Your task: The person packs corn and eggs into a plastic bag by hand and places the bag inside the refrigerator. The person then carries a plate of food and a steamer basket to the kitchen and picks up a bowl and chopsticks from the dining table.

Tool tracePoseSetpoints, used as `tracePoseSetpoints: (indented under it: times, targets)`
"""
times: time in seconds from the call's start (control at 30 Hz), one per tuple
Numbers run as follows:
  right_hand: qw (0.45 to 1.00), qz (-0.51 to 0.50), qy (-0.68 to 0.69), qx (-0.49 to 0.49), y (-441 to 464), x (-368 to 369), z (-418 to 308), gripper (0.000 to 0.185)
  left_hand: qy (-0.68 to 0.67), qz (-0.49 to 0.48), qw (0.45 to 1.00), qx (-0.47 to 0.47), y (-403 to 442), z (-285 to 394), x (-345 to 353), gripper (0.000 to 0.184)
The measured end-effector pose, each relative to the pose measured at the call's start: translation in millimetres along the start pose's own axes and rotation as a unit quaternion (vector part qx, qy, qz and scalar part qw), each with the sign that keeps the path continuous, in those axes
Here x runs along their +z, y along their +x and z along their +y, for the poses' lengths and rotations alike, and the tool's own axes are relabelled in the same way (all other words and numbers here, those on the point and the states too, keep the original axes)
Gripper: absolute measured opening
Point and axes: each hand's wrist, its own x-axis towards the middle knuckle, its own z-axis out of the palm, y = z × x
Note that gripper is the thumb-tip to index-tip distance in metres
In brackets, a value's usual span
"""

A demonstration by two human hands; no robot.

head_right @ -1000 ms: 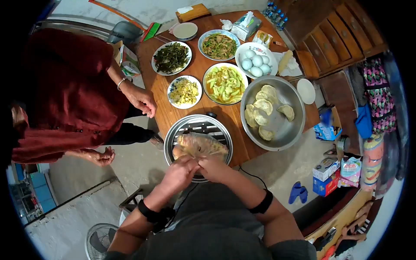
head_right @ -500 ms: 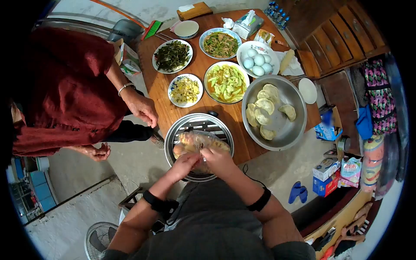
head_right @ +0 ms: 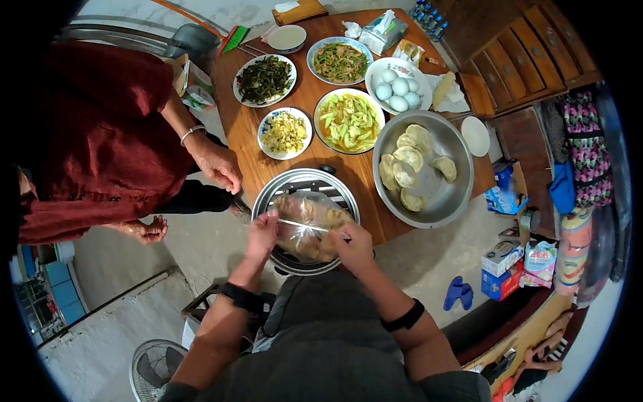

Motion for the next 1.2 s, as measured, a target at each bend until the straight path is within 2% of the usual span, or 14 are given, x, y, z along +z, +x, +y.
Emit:
tracePoseSetpoints:
  times: [0.07,0.2,0.27,0.3,0.37,0.4,0.5,0.67,0.73,0.77,0.93,1.07,1.1,1.2]
  targets:
    - [0.997,-0.03,-0.017,0.065,-6,-5,5,0.017,0.061,0.026,0.998,-0.006,-6,8,0,0.03]
    - [0.99,-0.027,0.013,0.14,4,-8,8,0.013,-0.113,-0.098,0.989,-0.013,-32,45,-15,0.026]
    - [0.991,-0.037,0.114,-0.061,14,-6,4,0.016,-0.174,-0.166,0.97,-0.022,-42,62,-19,0.025]
    - [0.991,-0.038,0.115,-0.061,15,-4,-2,0.016,-0.113,-0.204,0.971,0.047,-49,70,-15,0.024]
    - [0.977,-0.212,0.009,-0.029,19,-1,-25,0.011,0.012,-0.243,0.951,0.193,-60,85,-5,0.022]
    - [0.976,-0.213,0.009,-0.033,18,7,-20,0.011,0.012,-0.24,0.951,0.196,-65,90,0,0.022]
    - [0.919,-0.247,-0.199,-0.235,21,17,-17,0.008,-0.034,-0.188,0.964,0.187,-71,94,10,0.03]
    - [0.909,-0.288,-0.224,-0.201,14,8,-63,0.012,-0.02,-0.176,0.97,0.168,-96,113,-22,0.024]
    - [0.932,-0.255,-0.192,-0.174,5,2,-92,0.016,-0.022,-0.135,0.948,0.288,-110,104,-33,0.013]
    - [0.938,-0.247,-0.151,-0.189,2,-2,-109,0.016,0.029,-0.179,0.958,0.222,-129,126,-50,0.026]
    - [0.932,-0.28,0.019,-0.228,-37,-12,-211,0.025,0.116,-0.059,0.878,0.46,-185,128,-96,0.06]
    - [0.909,-0.295,-0.074,-0.286,-65,21,-277,0.023,0.163,0.0,0.893,0.42,-221,118,-150,0.055]
    - [0.89,-0.31,-0.102,-0.317,-67,33,-287,0.023,0.169,-0.005,0.896,0.412,-224,117,-170,0.045]
    - [0.882,-0.324,-0.035,-0.34,-86,85,-309,0.024,0.174,0.027,0.88,0.44,-235,94,-226,0.032]
